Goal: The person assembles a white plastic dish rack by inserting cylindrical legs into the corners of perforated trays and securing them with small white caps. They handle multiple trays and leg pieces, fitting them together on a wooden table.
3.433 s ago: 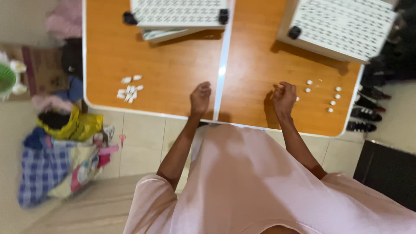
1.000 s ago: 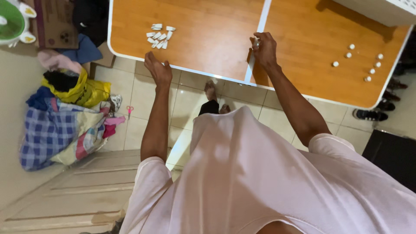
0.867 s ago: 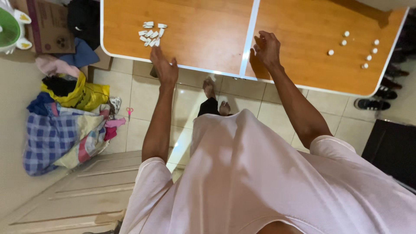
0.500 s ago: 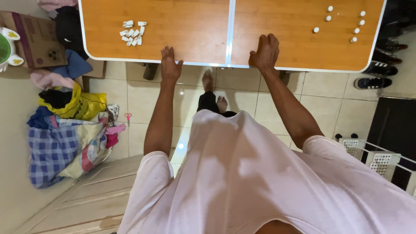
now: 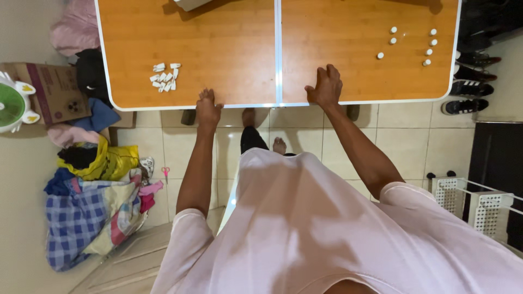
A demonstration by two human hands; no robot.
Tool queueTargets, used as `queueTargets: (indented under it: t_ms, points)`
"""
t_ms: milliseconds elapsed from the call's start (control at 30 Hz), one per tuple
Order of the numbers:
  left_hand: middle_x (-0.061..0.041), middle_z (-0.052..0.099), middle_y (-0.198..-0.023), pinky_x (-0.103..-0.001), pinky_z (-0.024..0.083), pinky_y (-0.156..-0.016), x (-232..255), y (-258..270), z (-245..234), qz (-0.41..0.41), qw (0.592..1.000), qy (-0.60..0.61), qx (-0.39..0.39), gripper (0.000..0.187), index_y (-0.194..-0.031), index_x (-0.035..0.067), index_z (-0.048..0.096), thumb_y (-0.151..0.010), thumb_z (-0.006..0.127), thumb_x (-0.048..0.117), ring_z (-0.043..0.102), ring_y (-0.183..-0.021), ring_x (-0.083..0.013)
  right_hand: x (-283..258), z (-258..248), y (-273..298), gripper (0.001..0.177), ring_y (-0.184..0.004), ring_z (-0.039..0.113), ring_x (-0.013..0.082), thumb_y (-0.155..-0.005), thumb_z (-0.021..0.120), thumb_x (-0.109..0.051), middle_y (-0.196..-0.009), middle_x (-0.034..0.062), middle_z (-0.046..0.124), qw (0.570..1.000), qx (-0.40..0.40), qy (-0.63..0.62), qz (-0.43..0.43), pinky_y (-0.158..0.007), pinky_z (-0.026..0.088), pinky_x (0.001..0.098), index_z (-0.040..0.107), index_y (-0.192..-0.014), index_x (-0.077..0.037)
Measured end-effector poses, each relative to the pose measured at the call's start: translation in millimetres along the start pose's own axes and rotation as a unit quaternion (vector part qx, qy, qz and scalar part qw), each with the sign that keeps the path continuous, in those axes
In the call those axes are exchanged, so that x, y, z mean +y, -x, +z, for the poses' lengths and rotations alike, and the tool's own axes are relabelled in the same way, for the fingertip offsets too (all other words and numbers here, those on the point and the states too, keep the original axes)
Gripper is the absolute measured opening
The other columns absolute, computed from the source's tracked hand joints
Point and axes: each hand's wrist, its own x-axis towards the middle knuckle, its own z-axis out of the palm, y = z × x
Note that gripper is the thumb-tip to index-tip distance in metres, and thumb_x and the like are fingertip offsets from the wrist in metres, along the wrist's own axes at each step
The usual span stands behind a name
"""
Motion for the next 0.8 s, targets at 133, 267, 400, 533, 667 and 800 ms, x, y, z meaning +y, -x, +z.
queueTargets:
  t_ms: [133,267,400,533,667,800]
  points:
    - [-0.027,0.062,-0.131,-0.052,0.052,-0.095,16.0,-4.7,-22.4,-0.034,0.996,-0.05,-0.061,0.048,-0.112,-0.003,0.064,-0.075,0.088,0.017,0.06,-0.117,-0.0459,0.3,2.2,-1.9,0.064,-0.127,0.046,0.0481,-0.071,0.094,-0.021,-0.14,0.0305,0.048,1.0,0.004,-0.003,-0.005,-0.101,0.045,0.0557,0.064,-0.121,0.005]
    - [-0.023,0.068,-0.115,-0.052,0.054,-0.088,32.0,-13.7,-44.8,-0.059,0.993,-0.058,-0.089,0.038,-0.104,-0.001,0.067,-0.079,0.085,0.021,0.065,-0.107,-0.0427,-1.6,8.2,-7.2,0.068,-0.128,0.043,0.0491,-0.069,0.092,-0.017,-0.141,0.0315,0.046,0.999,-0.002,-0.033,0.019,-0.103,0.044,0.0543,0.062,-0.125,0.006]
    - [-0.023,0.069,-0.102,-0.052,0.053,-0.084,31.8,-19.2,-61.0,-0.122,0.992,-0.011,-0.031,0.025,-0.098,0.0,0.07,-0.089,0.08,0.02,0.066,-0.099,-0.0434,-10.0,18.6,-16.6,0.062,-0.128,0.042,0.0485,-0.073,0.087,-0.008,-0.14,0.033,0.046,0.998,-0.011,-0.055,0.035,-0.102,0.044,0.0532,0.062,-0.128,0.006]
    - [-0.021,0.066,-0.1,-0.048,0.052,-0.089,5.6,-29.9,-76.1,-0.085,0.976,0.082,0.183,0.019,-0.107,-0.004,0.068,-0.09,0.071,0.004,0.062,-0.098,-0.0392,-38.5,43.9,-39.4,0.054,-0.122,0.053,0.0407,-0.08,0.081,-0.003,-0.131,0.0241,0.058,0.996,-0.002,-0.089,0.011,-0.105,0.05,0.0488,0.063,-0.131,0.003]
    - [-0.021,0.061,-0.116,-0.051,0.044,-0.1,-35.0,-42.7,-92.1,-0.185,0.954,0.055,0.232,0.037,-0.121,-0.002,0.061,-0.087,0.076,0.004,0.053,-0.115,-0.0406,-95.7,74.0,-66.9,0.056,-0.11,0.065,0.0341,-0.083,0.075,-0.002,-0.125,0.0198,0.063,0.977,-0.05,-0.199,-0.049,-0.095,0.059,0.0425,0.06,-0.138,0.001]
    - [-0.027,0.048,-0.137,-0.054,0.039,-0.105,-77.6,-55.5,-107.9,-0.219,0.956,0.053,0.19,0.072,-0.143,-0.004,0.046,-0.081,0.081,0.007,0.043,-0.124,-0.0456,-185.0,101.3,-94.3,0.06,-0.108,0.067,0.036,-0.079,0.075,-0.001,-0.12,0.0218,0.064,0.937,-0.137,-0.283,-0.155,-0.089,0.061,0.0407,0.058,-0.136,0.001]
